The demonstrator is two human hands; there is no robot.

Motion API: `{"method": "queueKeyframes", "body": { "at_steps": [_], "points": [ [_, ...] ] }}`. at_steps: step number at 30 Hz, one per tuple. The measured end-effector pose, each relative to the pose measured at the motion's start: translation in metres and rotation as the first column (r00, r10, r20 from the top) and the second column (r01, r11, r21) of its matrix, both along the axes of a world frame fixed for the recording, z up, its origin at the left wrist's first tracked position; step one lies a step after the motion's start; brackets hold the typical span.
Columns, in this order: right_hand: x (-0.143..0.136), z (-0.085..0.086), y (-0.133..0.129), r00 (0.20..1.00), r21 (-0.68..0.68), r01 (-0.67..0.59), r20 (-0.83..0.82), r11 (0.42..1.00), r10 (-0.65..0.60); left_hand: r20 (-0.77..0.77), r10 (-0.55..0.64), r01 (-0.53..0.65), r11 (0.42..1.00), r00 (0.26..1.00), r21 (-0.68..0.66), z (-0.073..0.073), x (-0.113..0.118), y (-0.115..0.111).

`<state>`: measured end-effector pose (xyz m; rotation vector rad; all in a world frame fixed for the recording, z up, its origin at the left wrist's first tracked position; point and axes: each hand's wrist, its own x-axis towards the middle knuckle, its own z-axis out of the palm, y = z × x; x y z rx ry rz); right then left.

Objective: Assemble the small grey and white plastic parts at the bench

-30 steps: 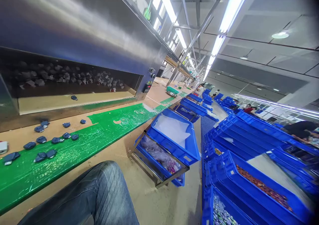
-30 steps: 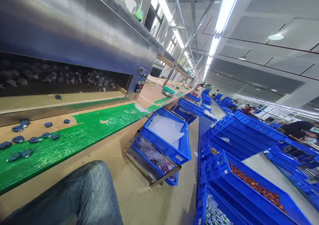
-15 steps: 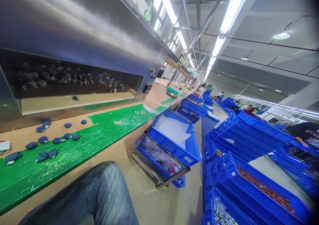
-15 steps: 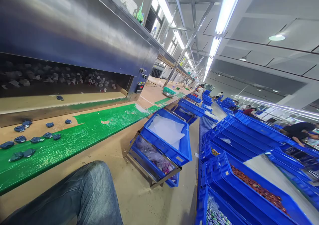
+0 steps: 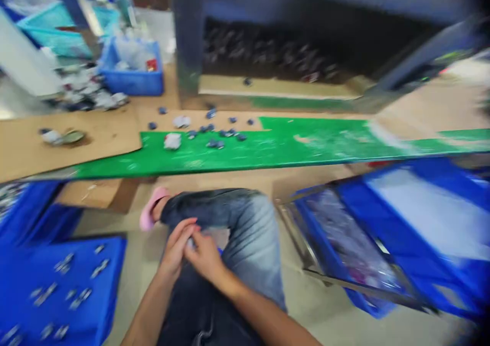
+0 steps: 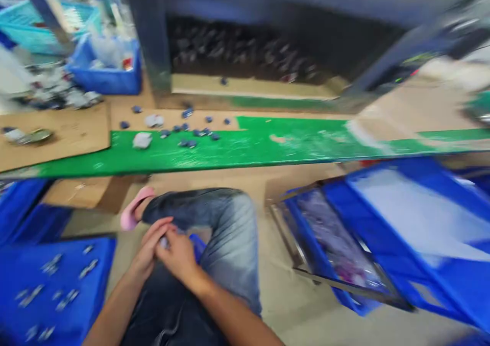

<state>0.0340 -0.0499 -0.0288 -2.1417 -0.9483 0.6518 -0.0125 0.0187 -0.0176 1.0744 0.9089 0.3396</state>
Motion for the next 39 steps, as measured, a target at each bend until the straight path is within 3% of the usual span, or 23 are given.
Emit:
{"method": "queueKeyframes", "body": {
  "at_steps": [3,5,8,12,16,22,27,32,39],
  "points": [
    [0.003,0.012,0.004,0.999,0.134,-0.031,-0.014,0.990,0.033,0.209,0.035,-0.011,0.993,0.977,-0.116,-0.001,-0.012,0.012],
    [0.008,0.029,0.002,0.991,0.250,-0.017,0.136,0.968,-0.018,0.250,0.052,-0.007,0.984,0.967,-0.177,0.011,-0.018,0.013],
    [0.012,0.056,-0.003,0.902,0.389,-0.060,0.416,0.919,-0.117,0.206,-0.080,0.119,0.976,0.975,-0.182,0.036,-0.026,0.011],
    [0.016,0.072,-0.005,0.852,0.449,-0.116,0.504,0.886,-0.144,0.167,-0.271,0.299,0.937,0.948,-0.180,0.053,-0.033,0.010],
    [0.021,0.072,-0.005,0.864,0.485,-0.160,0.489,0.860,-0.115,0.238,-0.262,0.314,0.925,0.935,-0.215,0.052,-0.031,0.008],
    [0.027,0.069,-0.008,0.893,0.473,-0.203,0.448,0.857,-0.035,0.299,-0.159,0.277,0.869,0.941,-0.410,0.043,-0.023,-0.001],
    [0.027,0.065,-0.012,0.930,0.492,-0.249,0.362,0.834,0.065,0.409,-0.093,0.262,0.887,0.908,-0.381,0.040,-0.020,-0.008],
    [0.022,0.056,-0.017,0.990,0.586,-0.064,0.139,0.808,-0.022,0.374,-0.050,0.184,0.925,0.926,-0.332,0.048,-0.019,-0.002],
    [0.022,0.054,-0.022,0.989,0.626,0.142,-0.053,0.767,-0.139,0.322,-0.046,0.129,0.962,0.946,-0.242,0.047,-0.018,0.001]
  ]
}}
